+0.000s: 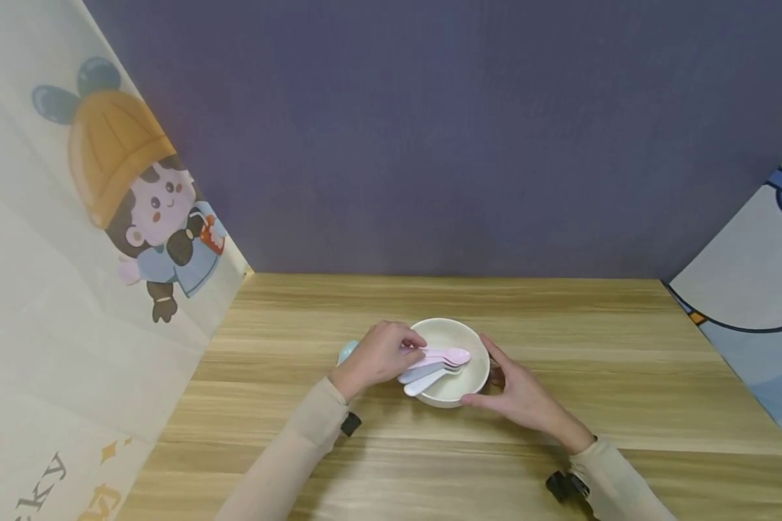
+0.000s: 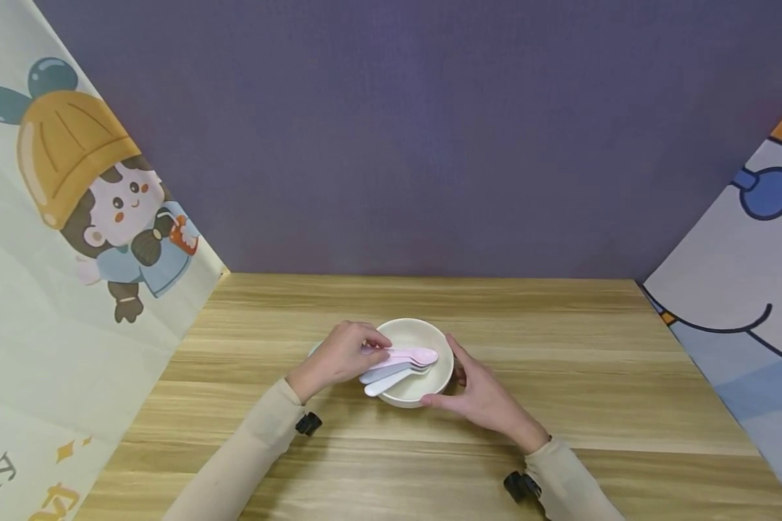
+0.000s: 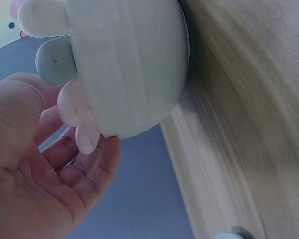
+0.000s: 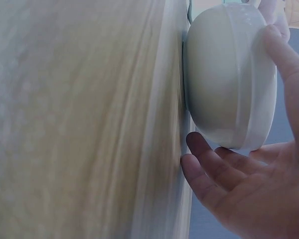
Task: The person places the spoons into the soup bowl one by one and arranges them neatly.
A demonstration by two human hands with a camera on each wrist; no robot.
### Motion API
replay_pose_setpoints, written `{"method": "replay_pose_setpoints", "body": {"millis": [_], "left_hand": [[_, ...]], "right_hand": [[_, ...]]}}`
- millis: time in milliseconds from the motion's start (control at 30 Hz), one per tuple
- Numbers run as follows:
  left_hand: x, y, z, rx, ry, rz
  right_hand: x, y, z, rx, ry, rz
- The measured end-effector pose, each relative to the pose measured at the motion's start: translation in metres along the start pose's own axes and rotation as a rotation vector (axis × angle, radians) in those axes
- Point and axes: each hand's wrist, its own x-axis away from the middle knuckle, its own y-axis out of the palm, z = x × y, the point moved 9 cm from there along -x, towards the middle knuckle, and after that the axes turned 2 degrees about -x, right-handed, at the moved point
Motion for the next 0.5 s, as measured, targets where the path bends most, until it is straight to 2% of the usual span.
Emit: {"method": "replay_pose_setpoints", "body": {"millis": [333, 500], "left_hand": [[0.008, -0.007, -0.002, 0.052, -0.002, 0.058], [0.014, -0.015, -0.003, 0.066, 0.026, 0.119]], "right_hand": [[0.000, -0.001, 0.000, -0.005, -0.013, 0.011], [0.000, 0.000, 0.000, -0.011, -0.020, 0.008]]}}
